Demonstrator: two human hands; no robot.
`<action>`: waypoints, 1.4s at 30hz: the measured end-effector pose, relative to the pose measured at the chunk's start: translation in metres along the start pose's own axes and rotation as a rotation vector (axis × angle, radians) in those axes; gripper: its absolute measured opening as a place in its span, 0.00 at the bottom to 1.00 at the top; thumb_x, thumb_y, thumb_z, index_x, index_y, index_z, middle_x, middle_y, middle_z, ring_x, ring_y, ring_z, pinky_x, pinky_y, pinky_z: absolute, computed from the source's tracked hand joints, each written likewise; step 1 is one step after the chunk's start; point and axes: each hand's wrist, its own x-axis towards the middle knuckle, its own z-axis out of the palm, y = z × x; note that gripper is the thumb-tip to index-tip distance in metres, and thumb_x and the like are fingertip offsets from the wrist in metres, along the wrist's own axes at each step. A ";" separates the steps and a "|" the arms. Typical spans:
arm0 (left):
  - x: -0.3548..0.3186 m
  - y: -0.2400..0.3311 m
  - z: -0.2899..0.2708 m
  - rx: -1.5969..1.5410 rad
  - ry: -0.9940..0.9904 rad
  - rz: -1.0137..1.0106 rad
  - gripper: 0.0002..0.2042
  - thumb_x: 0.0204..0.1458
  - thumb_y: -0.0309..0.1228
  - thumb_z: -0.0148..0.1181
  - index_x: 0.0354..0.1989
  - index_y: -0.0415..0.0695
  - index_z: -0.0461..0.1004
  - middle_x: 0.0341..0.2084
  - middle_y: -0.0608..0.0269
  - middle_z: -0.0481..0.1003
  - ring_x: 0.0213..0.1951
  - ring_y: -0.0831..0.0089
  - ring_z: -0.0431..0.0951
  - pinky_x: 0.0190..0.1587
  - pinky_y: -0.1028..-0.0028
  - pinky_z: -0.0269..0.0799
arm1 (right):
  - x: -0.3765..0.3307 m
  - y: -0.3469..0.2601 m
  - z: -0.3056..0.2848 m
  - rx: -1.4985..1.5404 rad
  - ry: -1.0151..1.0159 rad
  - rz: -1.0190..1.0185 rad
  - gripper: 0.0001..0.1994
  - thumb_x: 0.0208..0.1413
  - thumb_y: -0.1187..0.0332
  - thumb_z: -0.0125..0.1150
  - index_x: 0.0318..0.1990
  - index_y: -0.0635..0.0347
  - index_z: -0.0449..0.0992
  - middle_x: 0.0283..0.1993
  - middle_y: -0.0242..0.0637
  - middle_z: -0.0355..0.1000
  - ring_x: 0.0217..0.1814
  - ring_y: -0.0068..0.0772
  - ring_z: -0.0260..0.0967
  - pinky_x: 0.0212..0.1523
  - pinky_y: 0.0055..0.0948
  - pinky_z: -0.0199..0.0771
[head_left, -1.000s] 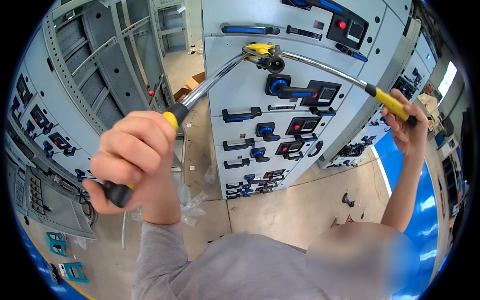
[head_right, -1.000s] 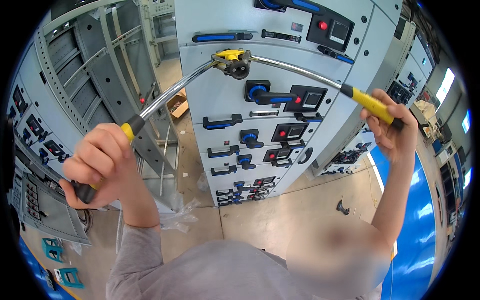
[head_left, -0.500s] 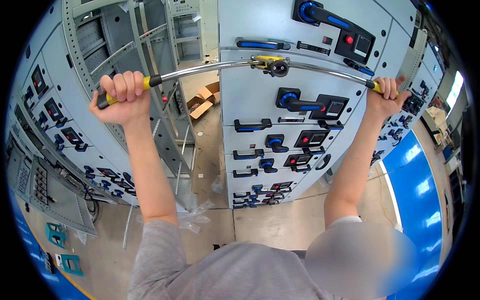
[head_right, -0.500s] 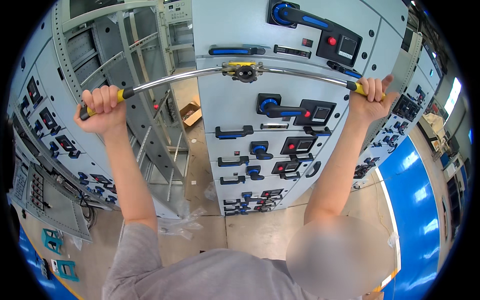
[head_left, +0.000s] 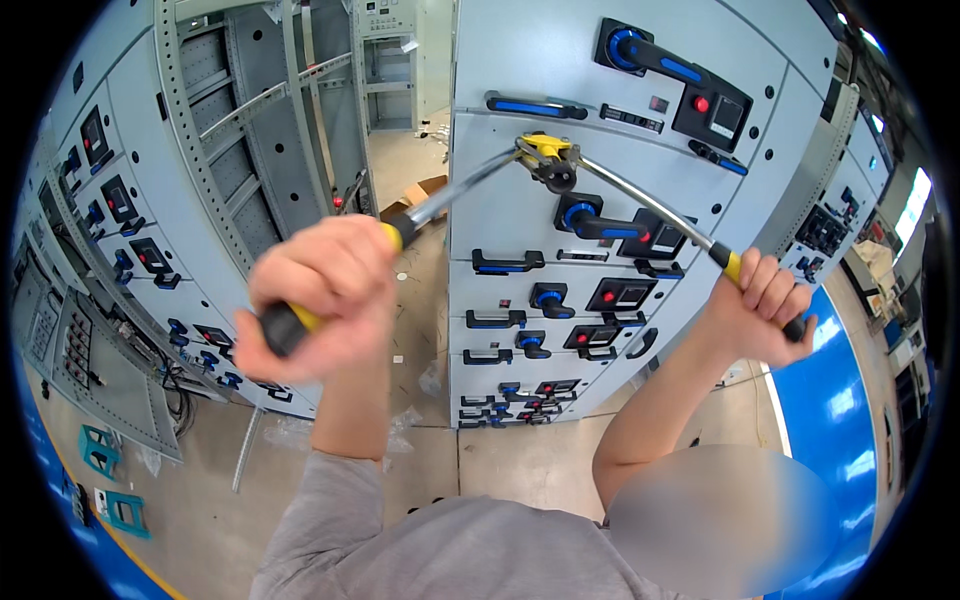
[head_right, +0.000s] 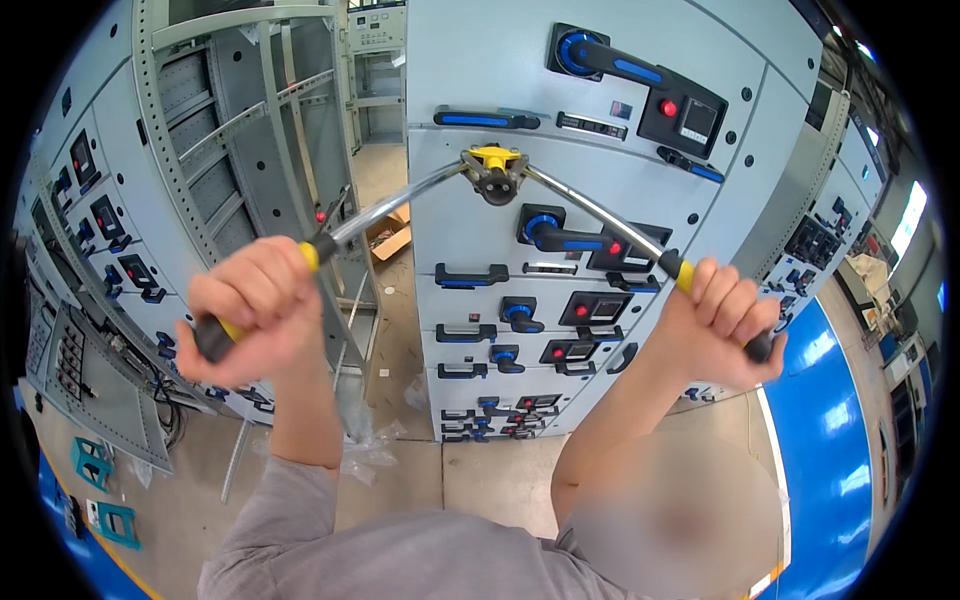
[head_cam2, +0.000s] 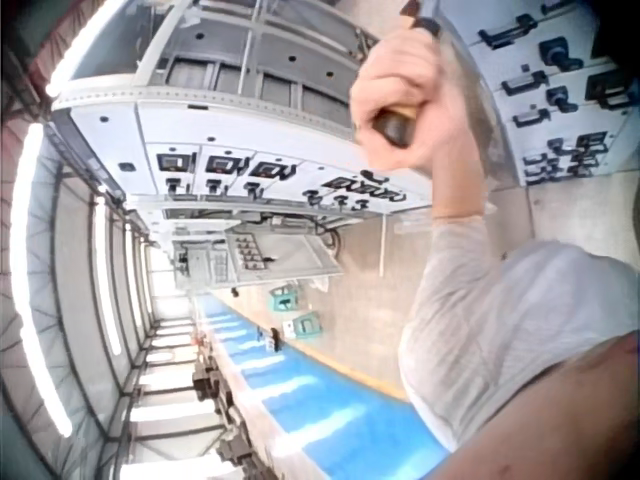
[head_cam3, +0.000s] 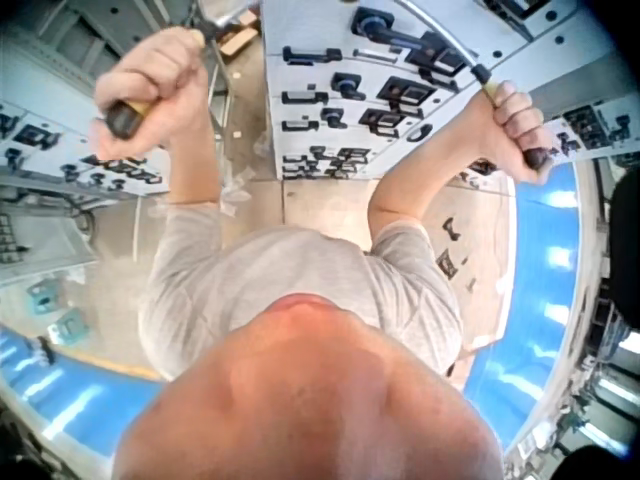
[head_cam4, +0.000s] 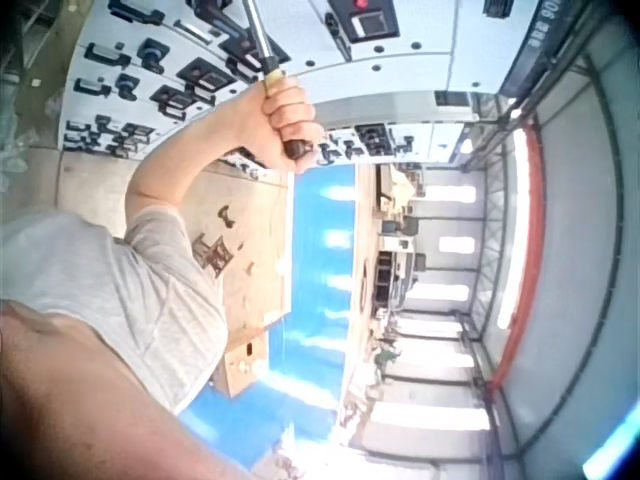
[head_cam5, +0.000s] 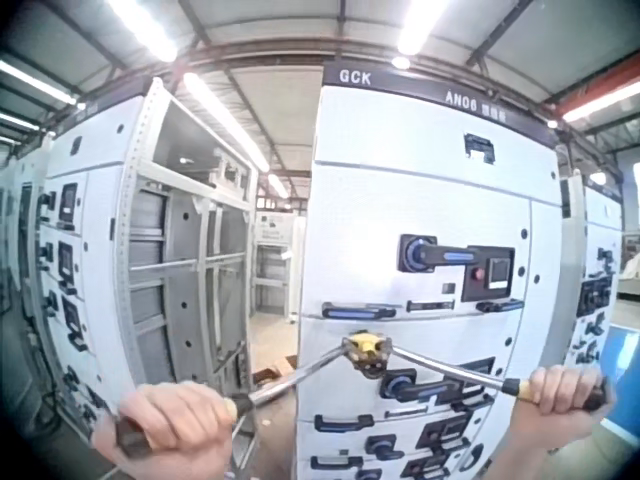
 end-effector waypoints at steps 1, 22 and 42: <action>-0.006 -0.007 0.019 0.034 -0.045 0.006 0.28 0.61 0.56 0.41 0.18 0.44 0.61 0.09 0.65 0.62 0.10 0.69 0.56 0.19 0.67 0.54 | -0.013 -0.002 0.005 -0.051 -0.047 -0.040 0.22 0.59 0.49 0.42 0.17 0.48 0.55 0.12 0.26 0.51 0.16 0.25 0.45 0.26 0.32 0.49; 0.052 -0.026 -0.123 -0.461 0.078 -0.215 0.21 0.56 0.51 0.44 0.17 0.51 0.55 0.07 0.72 0.54 0.12 0.78 0.51 0.21 0.73 0.53 | 0.089 0.033 -0.157 0.348 0.165 0.239 0.15 0.49 0.54 0.47 0.16 0.45 0.55 0.11 0.21 0.46 0.13 0.21 0.43 0.22 0.27 0.50; -0.011 -0.014 0.087 0.218 0.019 0.089 0.23 0.56 0.45 0.44 0.18 0.37 0.68 0.11 0.59 0.65 0.12 0.66 0.63 0.17 0.71 0.59 | -0.039 0.002 0.034 -0.087 -0.055 -0.043 0.20 0.56 0.50 0.43 0.17 0.48 0.55 0.14 0.27 0.50 0.19 0.26 0.47 0.31 0.33 0.54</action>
